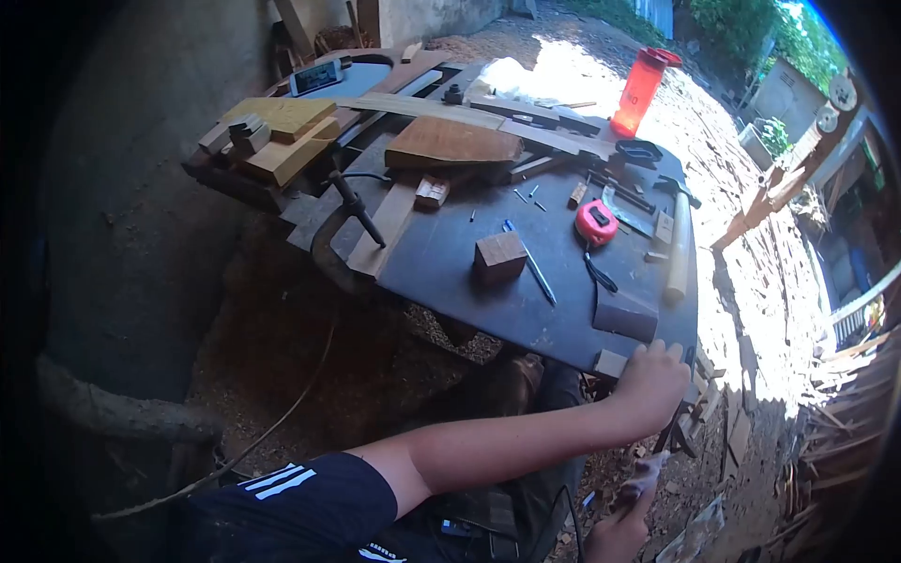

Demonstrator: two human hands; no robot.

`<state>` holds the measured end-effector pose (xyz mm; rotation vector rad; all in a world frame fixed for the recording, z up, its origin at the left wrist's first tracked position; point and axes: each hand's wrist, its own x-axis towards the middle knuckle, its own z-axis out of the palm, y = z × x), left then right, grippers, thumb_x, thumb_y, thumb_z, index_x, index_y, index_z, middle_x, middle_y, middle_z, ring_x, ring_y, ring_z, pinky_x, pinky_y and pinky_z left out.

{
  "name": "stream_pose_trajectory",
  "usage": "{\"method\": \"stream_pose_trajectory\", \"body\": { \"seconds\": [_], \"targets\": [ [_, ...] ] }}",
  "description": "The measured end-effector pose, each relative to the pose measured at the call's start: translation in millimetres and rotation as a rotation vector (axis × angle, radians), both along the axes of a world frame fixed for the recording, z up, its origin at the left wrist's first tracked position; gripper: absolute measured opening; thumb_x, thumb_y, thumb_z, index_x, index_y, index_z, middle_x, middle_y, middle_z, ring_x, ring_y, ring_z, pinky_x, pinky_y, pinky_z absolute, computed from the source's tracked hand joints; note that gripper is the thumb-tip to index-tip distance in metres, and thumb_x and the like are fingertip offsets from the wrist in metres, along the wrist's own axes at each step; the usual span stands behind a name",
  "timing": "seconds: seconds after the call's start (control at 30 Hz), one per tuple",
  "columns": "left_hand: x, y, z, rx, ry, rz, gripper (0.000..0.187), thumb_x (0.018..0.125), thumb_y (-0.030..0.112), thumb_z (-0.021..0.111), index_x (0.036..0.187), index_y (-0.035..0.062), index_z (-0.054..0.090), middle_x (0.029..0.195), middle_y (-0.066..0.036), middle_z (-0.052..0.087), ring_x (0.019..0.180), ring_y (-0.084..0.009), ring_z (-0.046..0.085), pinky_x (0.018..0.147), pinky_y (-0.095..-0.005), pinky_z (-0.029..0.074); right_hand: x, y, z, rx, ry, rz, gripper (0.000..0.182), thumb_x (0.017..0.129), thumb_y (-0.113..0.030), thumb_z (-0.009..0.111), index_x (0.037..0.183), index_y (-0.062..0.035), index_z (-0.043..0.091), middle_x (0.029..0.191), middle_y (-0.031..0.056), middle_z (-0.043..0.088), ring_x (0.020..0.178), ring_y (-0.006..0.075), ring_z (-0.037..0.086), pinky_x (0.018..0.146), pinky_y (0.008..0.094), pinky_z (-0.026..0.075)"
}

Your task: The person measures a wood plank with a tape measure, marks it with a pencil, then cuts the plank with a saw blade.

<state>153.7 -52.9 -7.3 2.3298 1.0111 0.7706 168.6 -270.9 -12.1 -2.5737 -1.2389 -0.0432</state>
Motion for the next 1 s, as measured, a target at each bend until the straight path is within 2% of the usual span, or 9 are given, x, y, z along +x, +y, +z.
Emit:
{"method": "stream_pose_trajectory", "body": {
  "seconds": [0.03, 0.27, 0.43, 0.5, 0.6, 0.8, 0.9, 0.97, 1.0],
  "targets": [
    [0, 0, 2, -0.012, -0.001, -0.003, 0.016, 0.079, 0.012, 0.072, 0.094, 0.0081, 0.074, 0.105, -0.01, 0.064, 0.105, -0.0274, 0.06, 0.088, -0.0395, 0.047, -13, -10, 13, -0.116, -0.095, -0.046, 0.031, 0.104, -0.015, 0.057, 0.134, -0.0107, 0.062, 0.103, 0.0215, 0.071, 0.087, 0.0371, 0.069, 0.072, 0.046, 0.054],
    [-3, -6, 4, -0.004, -0.017, -0.009, 0.013, 0.079, 0.015, 0.072, 0.09, 0.0086, 0.075, 0.105, -0.01, 0.064, 0.104, -0.0266, 0.059, 0.089, -0.0379, 0.047, 45, 75, 0, 0.037, 0.044, 0.09, 0.047, 0.102, -0.006, 0.044, 0.148, -0.0026, 0.044, 0.094, 0.0322, 0.07, 0.09, 0.0493, 0.071, 0.071, 0.0545, 0.052],
    [1, -6, 1, 0.009, -0.048, 0.032, 0.012, 0.081, 0.014, 0.07, 0.089, 0.0095, 0.077, 0.102, -0.008, 0.065, 0.102, -0.0265, 0.059, 0.087, -0.0377, 0.047, 14, 19, -8, 0.119, 0.085, 0.051, 0.022, 0.1, -0.005, 0.043, 0.118, 0.0015, 0.054, 0.096, 0.0337, 0.068, 0.093, 0.0553, 0.064, 0.075, 0.0559, 0.048],
    [7, -7, -1, 0.014, -0.058, 0.088, 0.011, 0.081, 0.013, 0.068, 0.087, 0.0118, 0.078, 0.1, -0.007, 0.064, 0.1, -0.0258, 0.059, 0.085, -0.0375, 0.046, 13, -24, -11, -0.022, -0.023, 0.073, 0.035, 0.103, -0.021, 0.051, 0.136, -0.0164, 0.06, 0.106, 0.0261, 0.069, 0.094, 0.0501, 0.064, 0.078, 0.0547, 0.051],
    [14, -6, -9, 0.017, -0.094, 0.078, 0.011, 0.08, 0.014, 0.07, 0.087, 0.0131, 0.078, 0.098, -0.007, 0.064, 0.101, -0.0252, 0.059, 0.085, -0.0371, 0.046, 35, -11, -8, -0.009, 0.062, 0.101, 0.022, 0.099, -0.006, 0.043, 0.117, 0.002, 0.054, 0.097, 0.0343, 0.067, 0.096, 0.0553, 0.063, 0.077, 0.0562, 0.048],
    [3, -5, -4, 0.028, -0.044, 0.016, 0.011, 0.078, 0.016, 0.072, 0.087, 0.0138, 0.077, 0.102, -0.007, 0.063, 0.103, -0.0257, 0.058, 0.085, -0.0375, 0.046, 28, 86, 9, -0.035, -0.01, 0.042, 0.022, 0.102, -0.004, 0.042, 0.116, 0.0062, 0.055, 0.099, 0.0346, 0.068, 0.094, 0.0533, 0.065, 0.078, 0.0563, 0.049],
    [5, -6, -2, 0.017, -0.043, 0.033, 0.012, 0.078, 0.015, 0.072, 0.088, 0.0131, 0.078, 0.102, -0.007, 0.064, 0.103, -0.0259, 0.058, 0.085, -0.0374, 0.046, 30, 33, -16, 0.049, 0.055, 0.067, 0.037, 0.1, -0.005, 0.042, 0.135, 0.0054, 0.052, 0.105, 0.0361, 0.068, 0.099, 0.0532, 0.065, 0.079, 0.0533, 0.051],
    [7, -7, 1, 0.003, -0.035, 0.055, 0.011, 0.078, 0.015, 0.072, 0.088, 0.0132, 0.078, 0.102, -0.007, 0.064, 0.103, -0.0259, 0.058, 0.085, -0.0374, 0.046, 6, -1, 3, -0.204, 0.026, -0.064, 0.032, 0.103, -0.024, 0.053, 0.133, -0.013, 0.06, 0.106, 0.0267, 0.069, 0.095, 0.05, 0.065, 0.079, 0.0548, 0.05],
    [10, -7, -1, -0.014, -0.027, 0.062, 0.011, 0.078, 0.015, 0.072, 0.088, 0.0133, 0.078, 0.102, -0.007, 0.064, 0.103, -0.0259, 0.059, 0.085, -0.0374, 0.046, 13, 6, -2, -0.105, 0.043, 0.008, 0.036, 0.102, -0.017, 0.049, 0.136, -0.0073, 0.056, 0.107, 0.0299, 0.068, 0.097, 0.0511, 0.065, 0.079, 0.0543, 0.051]
  ]
}}
